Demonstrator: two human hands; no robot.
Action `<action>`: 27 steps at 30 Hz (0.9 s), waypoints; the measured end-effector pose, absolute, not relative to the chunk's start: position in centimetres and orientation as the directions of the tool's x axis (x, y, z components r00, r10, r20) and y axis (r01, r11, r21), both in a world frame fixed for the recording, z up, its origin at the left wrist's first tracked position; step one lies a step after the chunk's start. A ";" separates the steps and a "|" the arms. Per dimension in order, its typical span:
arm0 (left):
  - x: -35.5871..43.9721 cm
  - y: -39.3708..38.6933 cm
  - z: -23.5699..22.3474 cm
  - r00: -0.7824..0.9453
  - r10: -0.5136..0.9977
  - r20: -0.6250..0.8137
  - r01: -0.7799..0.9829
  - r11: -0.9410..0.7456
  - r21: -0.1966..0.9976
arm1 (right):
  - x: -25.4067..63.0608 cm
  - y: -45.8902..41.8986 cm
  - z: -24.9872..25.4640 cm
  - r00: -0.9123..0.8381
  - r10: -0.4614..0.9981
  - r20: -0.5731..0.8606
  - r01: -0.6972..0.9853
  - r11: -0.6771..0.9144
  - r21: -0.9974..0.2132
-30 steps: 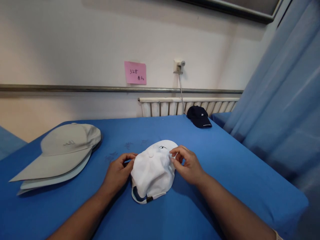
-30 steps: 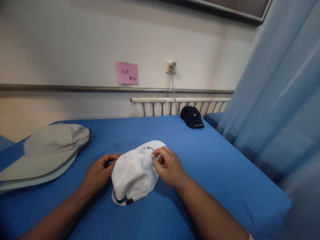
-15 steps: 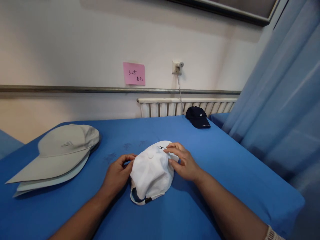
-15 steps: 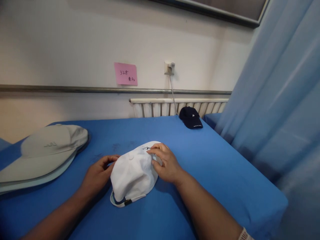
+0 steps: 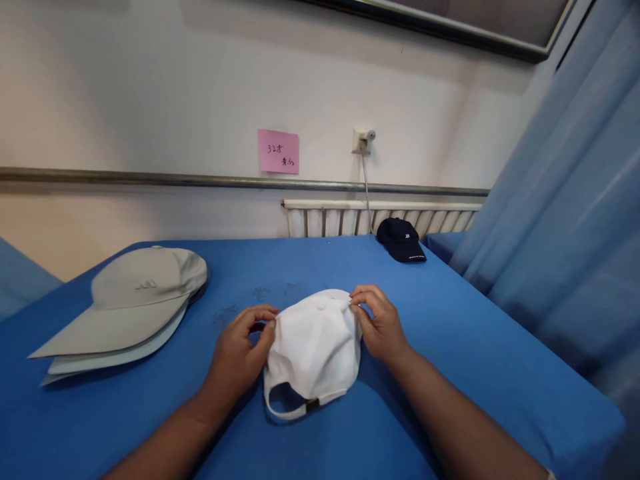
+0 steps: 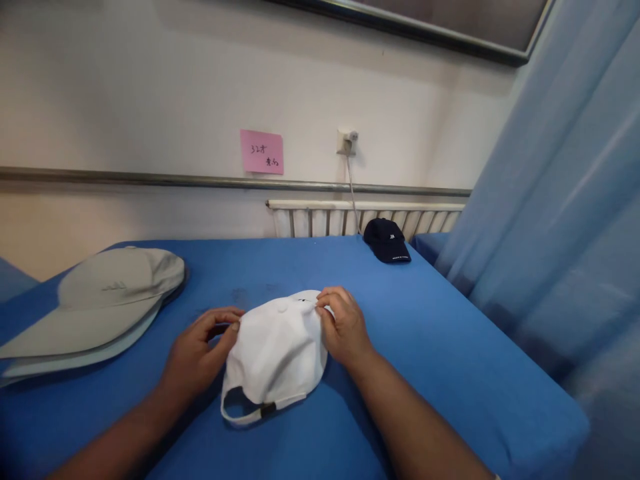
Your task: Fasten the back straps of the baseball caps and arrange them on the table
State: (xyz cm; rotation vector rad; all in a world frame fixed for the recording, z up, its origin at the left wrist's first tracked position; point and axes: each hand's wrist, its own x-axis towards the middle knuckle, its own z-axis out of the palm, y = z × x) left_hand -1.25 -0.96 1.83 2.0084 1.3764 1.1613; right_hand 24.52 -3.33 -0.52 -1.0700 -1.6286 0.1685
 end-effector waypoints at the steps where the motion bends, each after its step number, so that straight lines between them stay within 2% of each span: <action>1: -1.2 -1.6 2.0 0.221 0.869 0.442 0.546 -0.486 0.682 | 24.9 -3.2 -0.6 0.068 0.714 0.697 0.519 0.572 -0.636; 4: -0.7 -3.5 2.2 0.456 0.743 0.490 0.472 -0.669 0.574 | 26.5 -2.9 -0.8 0.084 0.768 0.635 0.436 0.545 -0.716; 8: 0.0 -4.8 2.0 0.625 0.657 0.422 0.365 -0.724 0.586 | 28.6 -2.5 -1.1 -0.061 0.858 0.510 0.373 0.493 -0.786; 12: 0.3 -4.5 1.4 0.591 0.721 0.361 0.400 -0.651 0.645 | 29.2 -2.6 -1.4 -0.112 0.911 0.397 0.290 0.412 -0.864; 17: 0.1 -3.0 0.5 0.434 0.883 0.179 0.525 -0.410 0.746 | 28.5 -2.9 -1.7 -0.071 0.922 0.380 0.263 0.385 -0.885; 20: 0.4 -2.1 0.0 0.336 0.937 0.094 0.533 -0.271 0.802 | 28.2 -3.0 -1.8 -0.071 0.919 0.387 0.260 0.392 -0.883; 24: 1.3 -1.5 -0.1 0.337 0.934 0.119 0.491 -0.283 0.824 | 28.1 -3.0 -1.8 -0.089 0.923 0.375 0.250 0.386 -0.888; 27: 2.0 -1.1 0.2 0.387 0.914 0.124 0.520 -0.327 0.789 | 28.0 -2.9 -1.8 -0.082 0.918 0.387 0.258 0.394 -0.882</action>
